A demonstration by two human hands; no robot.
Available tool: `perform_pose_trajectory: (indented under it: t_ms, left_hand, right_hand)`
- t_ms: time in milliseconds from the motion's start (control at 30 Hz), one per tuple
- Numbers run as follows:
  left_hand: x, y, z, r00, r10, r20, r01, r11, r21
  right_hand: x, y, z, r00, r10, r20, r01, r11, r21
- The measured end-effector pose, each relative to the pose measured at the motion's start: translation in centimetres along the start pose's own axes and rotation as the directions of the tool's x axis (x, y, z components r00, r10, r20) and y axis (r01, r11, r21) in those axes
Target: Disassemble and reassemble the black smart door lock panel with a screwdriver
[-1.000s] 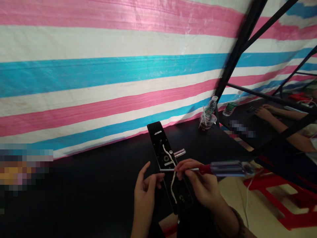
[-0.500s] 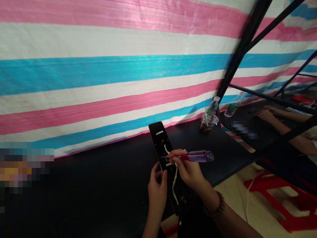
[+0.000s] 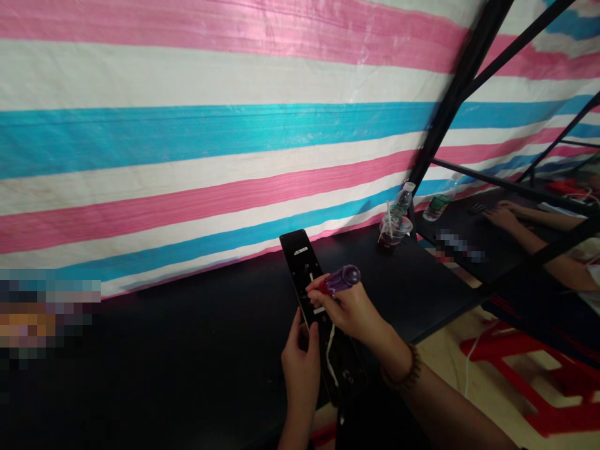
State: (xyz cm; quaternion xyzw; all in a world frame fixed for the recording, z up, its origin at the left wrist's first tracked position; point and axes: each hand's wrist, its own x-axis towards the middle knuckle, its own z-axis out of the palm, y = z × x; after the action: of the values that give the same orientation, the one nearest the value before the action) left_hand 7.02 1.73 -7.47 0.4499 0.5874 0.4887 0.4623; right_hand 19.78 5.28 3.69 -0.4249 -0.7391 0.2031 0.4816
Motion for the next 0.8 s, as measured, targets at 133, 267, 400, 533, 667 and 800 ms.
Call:
perform_pose_trajectory:
  t_ms: [133,267,400,533,667,800]
  left_hand:
    - [-0.3,-0.5,0.0,1.0,0.017,-0.014,-0.017,1.0,-0.022]
    - [-0.8,-0.8,-0.3,0.998,0.029,-0.063,-0.028,0.999,0.029]
    - [-1.1,-1.0,-0.7,0.997,0.051,-0.065,-0.048,0.998,0.046]
    - [-1.1,-1.1,-1.2,0.994,0.066,-0.085,-0.06,0.996,0.073]
    - [-1.1,-1.1,-1.5,0.994,0.07,-0.085,-0.061,0.993,0.098]
    - [-1.1,-0.9,-1.6,0.995,0.064,-0.081,-0.058,0.995,0.075]
  right_hand:
    - [0.0,0.0,0.1,0.999,0.051,-0.007,-0.051,0.998,0.041]
    - [-0.6,0.0,0.5,0.996,0.094,0.003,-0.094,0.991,0.096]
    - [-0.8,0.0,0.9,0.997,0.07,0.01,-0.071,0.991,0.113]
    - [-0.9,0.2,1.5,0.997,0.07,0.027,-0.072,0.991,0.108]
    - [-0.7,0.4,2.3,0.997,0.078,-0.015,-0.076,0.991,0.112]
    - [0.2,-0.2,2.5,0.996,0.093,-0.019,-0.091,0.992,0.085]
